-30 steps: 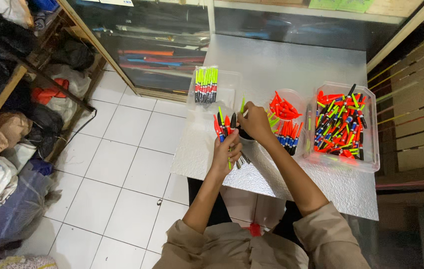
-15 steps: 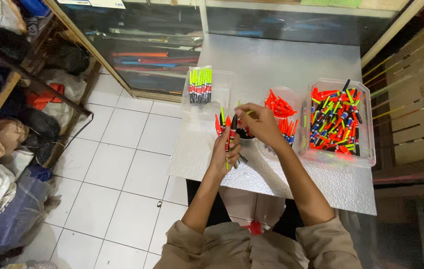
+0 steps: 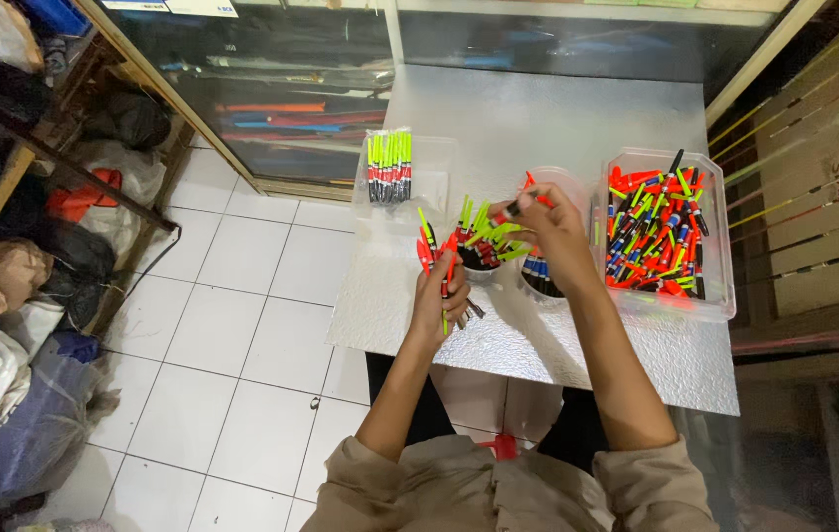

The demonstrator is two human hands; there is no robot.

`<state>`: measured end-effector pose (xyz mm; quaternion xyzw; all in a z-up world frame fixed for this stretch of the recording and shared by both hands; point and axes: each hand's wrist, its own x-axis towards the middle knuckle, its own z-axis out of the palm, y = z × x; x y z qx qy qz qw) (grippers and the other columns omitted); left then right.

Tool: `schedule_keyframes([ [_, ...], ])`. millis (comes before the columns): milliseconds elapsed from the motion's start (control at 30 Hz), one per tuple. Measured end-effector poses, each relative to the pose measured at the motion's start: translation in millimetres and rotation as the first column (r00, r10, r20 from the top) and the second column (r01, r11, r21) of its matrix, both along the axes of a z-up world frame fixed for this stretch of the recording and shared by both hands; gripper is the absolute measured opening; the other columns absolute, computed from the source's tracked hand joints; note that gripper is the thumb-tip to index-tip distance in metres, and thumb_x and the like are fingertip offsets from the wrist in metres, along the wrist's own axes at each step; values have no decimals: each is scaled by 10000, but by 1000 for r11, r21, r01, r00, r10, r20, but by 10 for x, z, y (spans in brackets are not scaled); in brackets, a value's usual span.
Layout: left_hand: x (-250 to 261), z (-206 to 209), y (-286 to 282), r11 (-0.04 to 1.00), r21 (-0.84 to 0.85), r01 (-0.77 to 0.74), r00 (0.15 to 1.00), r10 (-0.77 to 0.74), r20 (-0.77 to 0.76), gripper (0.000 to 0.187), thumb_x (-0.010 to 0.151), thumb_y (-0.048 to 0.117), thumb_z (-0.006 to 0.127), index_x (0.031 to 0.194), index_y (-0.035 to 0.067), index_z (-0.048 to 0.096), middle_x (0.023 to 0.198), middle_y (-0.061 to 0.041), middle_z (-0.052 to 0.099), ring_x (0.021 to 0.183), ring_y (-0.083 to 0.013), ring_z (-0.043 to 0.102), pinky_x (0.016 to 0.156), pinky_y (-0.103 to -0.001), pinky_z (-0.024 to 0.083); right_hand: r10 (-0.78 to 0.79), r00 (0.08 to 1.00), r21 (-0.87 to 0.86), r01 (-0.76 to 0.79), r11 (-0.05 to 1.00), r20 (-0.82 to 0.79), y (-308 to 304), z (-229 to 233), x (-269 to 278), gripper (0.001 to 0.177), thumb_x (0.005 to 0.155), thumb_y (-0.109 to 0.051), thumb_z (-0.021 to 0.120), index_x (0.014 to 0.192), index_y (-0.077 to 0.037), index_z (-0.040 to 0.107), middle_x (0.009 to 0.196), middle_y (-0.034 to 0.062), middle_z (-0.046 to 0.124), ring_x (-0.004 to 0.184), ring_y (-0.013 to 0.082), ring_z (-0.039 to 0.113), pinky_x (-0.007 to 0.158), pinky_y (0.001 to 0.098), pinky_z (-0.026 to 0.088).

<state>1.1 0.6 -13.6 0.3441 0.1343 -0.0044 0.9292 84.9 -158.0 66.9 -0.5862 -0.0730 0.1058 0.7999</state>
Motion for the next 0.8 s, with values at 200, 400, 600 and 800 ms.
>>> schedule_keyframes([
  [200,-55,60,92,996,85,-12,1000,12,8,252,1071,306,567,1008,63,559,611,34,310,348,-27,281,242,-153,253,17,989,-232,17,973,145,-184,-217,292,167,1085,-164,562,1207,-78,637,758,78,627,441,130,556,407,254,474],
  [400,-56,-24,164,995,99,-26,999,23,27,267,1068,307,579,1040,43,560,609,23,309,341,-39,289,236,-167,266,605,749,-905,-17,424,269,-5,-407,589,299,915,12,642,1185,-34,761,1120,230,694,1001,437,697,891,494,560],
  [600,-69,-54,176,994,104,-33,999,30,31,256,1061,296,598,1033,45,561,619,19,297,351,-35,292,236,-168,249,819,448,-927,270,259,359,293,-945,909,148,792,-89,754,889,-200,754,870,-20,745,931,279,715,905,494,520],
  [800,-65,-42,123,994,108,9,1000,-9,3,272,1065,315,589,1027,47,559,613,20,311,339,-36,308,221,-169,261,864,310,-866,438,241,398,457,-1160,840,186,688,-153,815,834,-257,765,862,-75,727,1138,180,602,1163,502,337],
])
